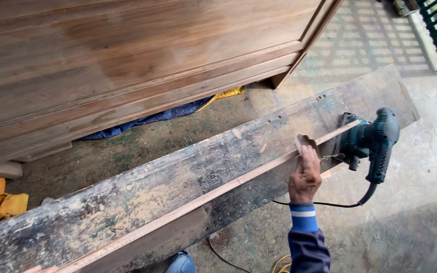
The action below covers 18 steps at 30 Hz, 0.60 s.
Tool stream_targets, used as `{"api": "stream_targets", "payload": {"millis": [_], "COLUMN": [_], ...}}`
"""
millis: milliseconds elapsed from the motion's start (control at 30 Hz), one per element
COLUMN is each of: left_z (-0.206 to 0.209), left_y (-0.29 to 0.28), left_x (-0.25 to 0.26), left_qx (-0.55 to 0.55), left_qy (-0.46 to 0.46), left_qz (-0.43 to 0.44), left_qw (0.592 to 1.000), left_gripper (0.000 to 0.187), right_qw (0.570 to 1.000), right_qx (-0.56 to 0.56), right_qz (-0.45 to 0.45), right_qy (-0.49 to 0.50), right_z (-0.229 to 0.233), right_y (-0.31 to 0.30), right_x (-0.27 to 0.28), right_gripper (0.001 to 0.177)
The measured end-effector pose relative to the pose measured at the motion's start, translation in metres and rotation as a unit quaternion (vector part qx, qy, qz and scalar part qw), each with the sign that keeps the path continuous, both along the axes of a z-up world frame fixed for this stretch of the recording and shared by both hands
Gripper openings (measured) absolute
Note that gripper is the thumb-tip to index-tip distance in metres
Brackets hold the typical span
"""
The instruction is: The recorder is sanding a long wooden plank using a power sander and pieces of sandpaper in a workshop setting.
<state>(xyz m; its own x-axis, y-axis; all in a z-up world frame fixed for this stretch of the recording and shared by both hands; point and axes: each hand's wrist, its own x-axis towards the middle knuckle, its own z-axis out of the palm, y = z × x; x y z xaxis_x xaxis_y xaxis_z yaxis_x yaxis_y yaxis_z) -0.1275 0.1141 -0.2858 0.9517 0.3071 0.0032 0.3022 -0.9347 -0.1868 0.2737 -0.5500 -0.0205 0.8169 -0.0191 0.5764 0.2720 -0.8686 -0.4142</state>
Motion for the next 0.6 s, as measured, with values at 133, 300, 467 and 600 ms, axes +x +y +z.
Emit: {"api": "stream_targets", "payload": {"millis": [133, 300, 467, 600], "left_z": [0.085, 0.247, 0.259, 0.273], "left_y": [-0.031, -0.108, -0.12, -0.133], "left_x": [0.027, 0.104, 0.103, 0.099], "left_qx": [0.018, -0.078, -0.134, -0.161], "left_qy": [0.017, -0.114, -0.171, -0.199], "left_qz": [0.022, 0.021, -0.001, -0.019], "left_qw": [0.999, 0.99, 0.976, 0.967], "left_gripper": [0.06, 0.046, 0.047, 0.044], "right_qw": [1.0, 0.991, 0.992, 0.999], "right_qx": [0.005, 0.008, -0.05, -0.028], "right_qz": [-0.002, 0.127, 0.113, 0.012], "right_qy": [-0.013, 0.034, -0.015, 0.023], "right_z": [-0.006, 0.004, 0.0, 0.0], "right_y": [0.055, 0.185, 0.125, 0.136], "right_x": [-0.031, -0.134, -0.094, -0.098], "right_gripper": [0.036, 0.038, 0.034, 0.033]}}
